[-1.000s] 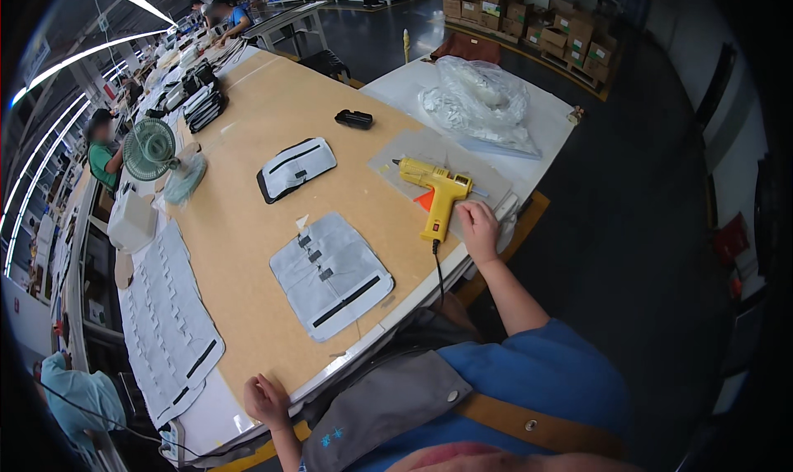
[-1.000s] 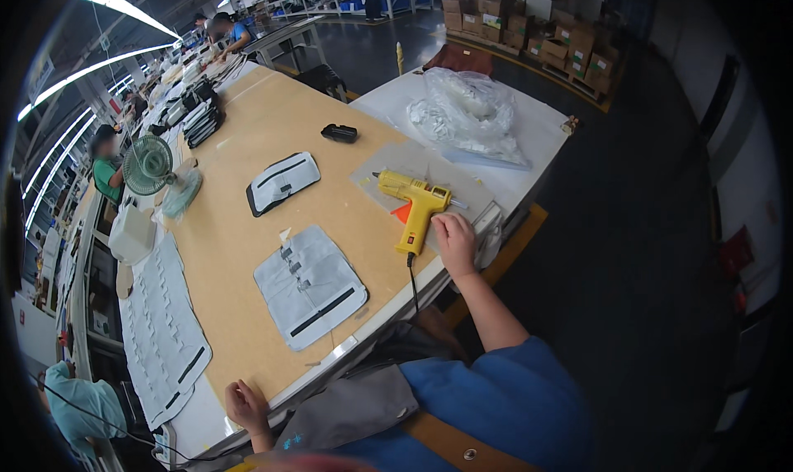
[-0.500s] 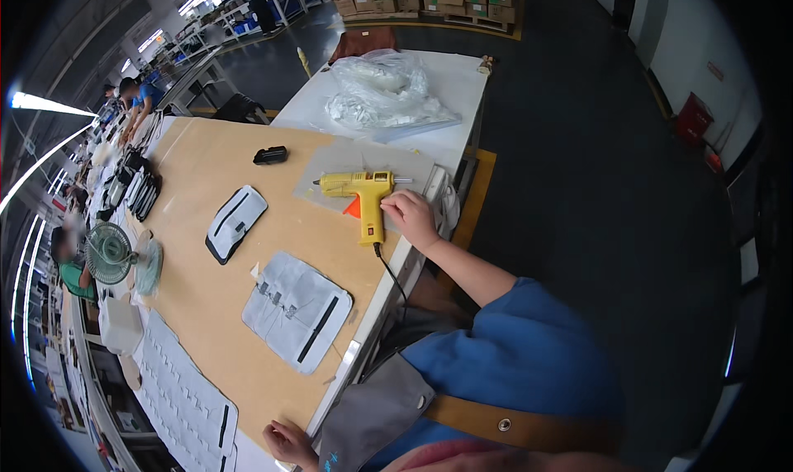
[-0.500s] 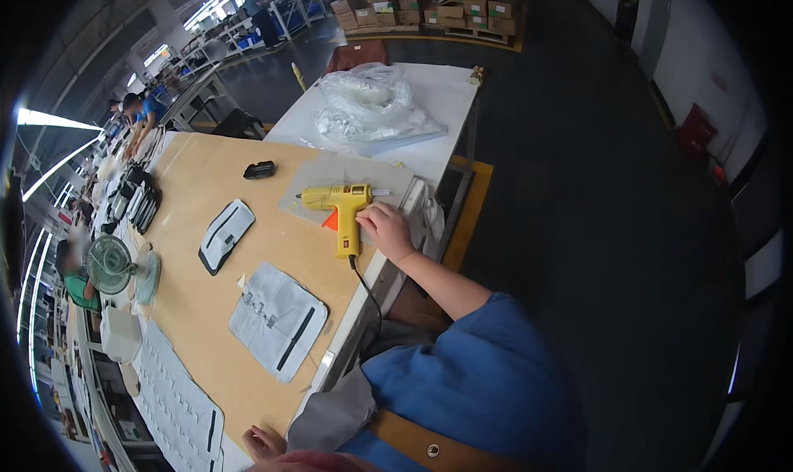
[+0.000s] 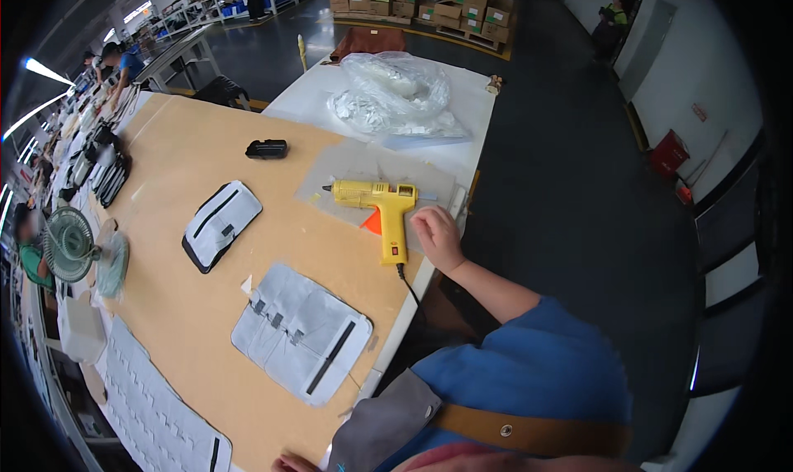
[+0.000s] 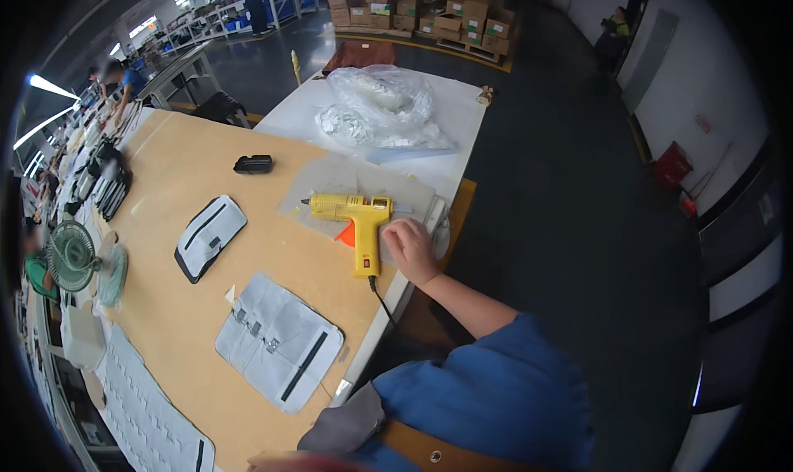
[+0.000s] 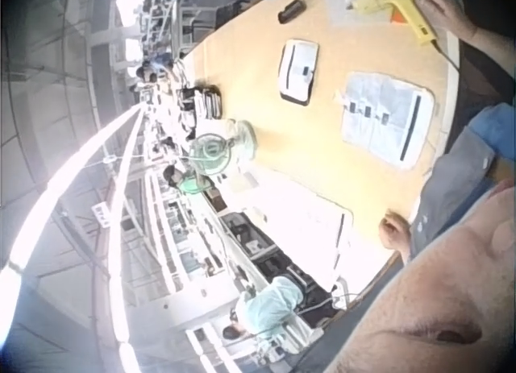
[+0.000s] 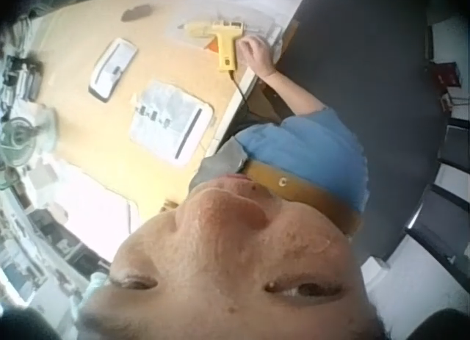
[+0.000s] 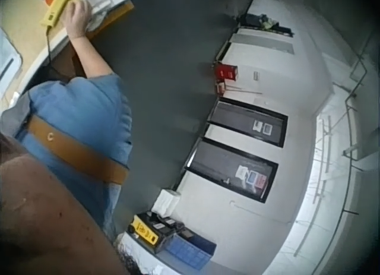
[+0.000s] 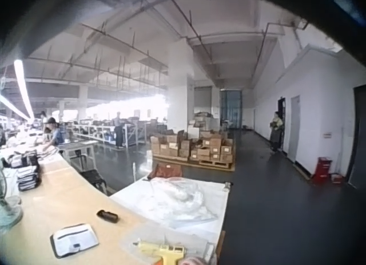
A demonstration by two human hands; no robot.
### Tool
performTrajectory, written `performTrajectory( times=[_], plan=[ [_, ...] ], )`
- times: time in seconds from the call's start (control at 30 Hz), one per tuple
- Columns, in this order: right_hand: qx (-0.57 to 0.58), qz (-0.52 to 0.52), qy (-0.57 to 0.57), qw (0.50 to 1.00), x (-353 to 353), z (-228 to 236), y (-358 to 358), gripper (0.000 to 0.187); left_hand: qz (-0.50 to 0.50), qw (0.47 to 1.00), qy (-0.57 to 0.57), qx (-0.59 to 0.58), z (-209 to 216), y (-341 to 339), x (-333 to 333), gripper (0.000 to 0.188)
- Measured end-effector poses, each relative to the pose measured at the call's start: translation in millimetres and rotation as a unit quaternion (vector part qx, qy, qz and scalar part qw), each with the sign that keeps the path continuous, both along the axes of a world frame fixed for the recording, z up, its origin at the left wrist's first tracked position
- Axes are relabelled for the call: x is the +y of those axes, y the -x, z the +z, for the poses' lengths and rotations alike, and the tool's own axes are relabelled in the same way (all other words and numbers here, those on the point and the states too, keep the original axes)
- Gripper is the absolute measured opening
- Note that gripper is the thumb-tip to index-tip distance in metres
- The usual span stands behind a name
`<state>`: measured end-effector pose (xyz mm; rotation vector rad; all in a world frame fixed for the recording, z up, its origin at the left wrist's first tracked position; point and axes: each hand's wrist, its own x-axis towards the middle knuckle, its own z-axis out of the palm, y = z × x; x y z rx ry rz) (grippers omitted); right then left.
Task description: Using a hot glue gun and adhesive strips to assemble components of a leather or fabric pouch.
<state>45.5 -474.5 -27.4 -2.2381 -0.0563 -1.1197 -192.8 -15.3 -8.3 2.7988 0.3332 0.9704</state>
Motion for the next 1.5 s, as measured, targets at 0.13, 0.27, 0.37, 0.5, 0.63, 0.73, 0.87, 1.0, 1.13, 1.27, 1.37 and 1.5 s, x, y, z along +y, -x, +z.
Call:
performTrajectory(
  times=[0.13,0.27,0.37,0.5,0.63,0.73,0.87,1.0,1.13,1.27,1.37,1.5],
  plan=[
    [0.063,-0.021,0.019,0.998,6,6,-2,0.007,0.057,0.977,0.113,0.173,21,3,-4,0.042],
    [0.105,-0.028,0.059,0.992,10,10,-2,0.009,0.07,0.94,0.169,0.289,44,-6,-6,0.043],
    [0.133,-0.047,0.079,0.987,10,5,-4,0.009,0.077,0.904,0.205,0.366,61,-20,-4,0.044],
    [0.157,-0.082,0.099,0.979,4,13,0,0.011,0.061,0.936,0.148,0.314,29,-12,4,0.043],
    [0.178,-0.103,0.105,0.973,15,4,-13,0.01,-0.075,0.983,-0.137,0.096,-142,57,66,0.041],
    [0.181,-0.125,0.091,0.971,8,5,-15,0.01,0.094,0.904,0.237,0.344,-79,16,57,0.042],
    [0.195,-0.151,0.078,0.966,3,8,-13,0.009,0.044,0.881,0.262,0.392,-9,-36,25,0.043],
    [0.217,-0.117,0.054,0.968,-1,8,-5,0.012,0.035,0.872,0.277,0.402,57,-89,-24,0.037],
    [0.231,-0.003,-0.019,0.973,-8,10,2,0.013,0.021,0.855,0.317,0.409,104,-121,-86,0.031],
    [0.247,0.113,-0.022,0.962,-46,38,29,0.012,-0.005,0.823,0.366,0.433,141,-135,-133,0.026],
    [0.269,0.195,0.01,0.943,-85,47,50,0.013,-0.02,0.795,0.409,0.448,175,-155,-178,0.023],
    [0.383,0.118,0.067,0.914,-158,32,109,0.019,-0.086,0.803,0.414,0.421,182,-191,-209,0.023]
  ],
)
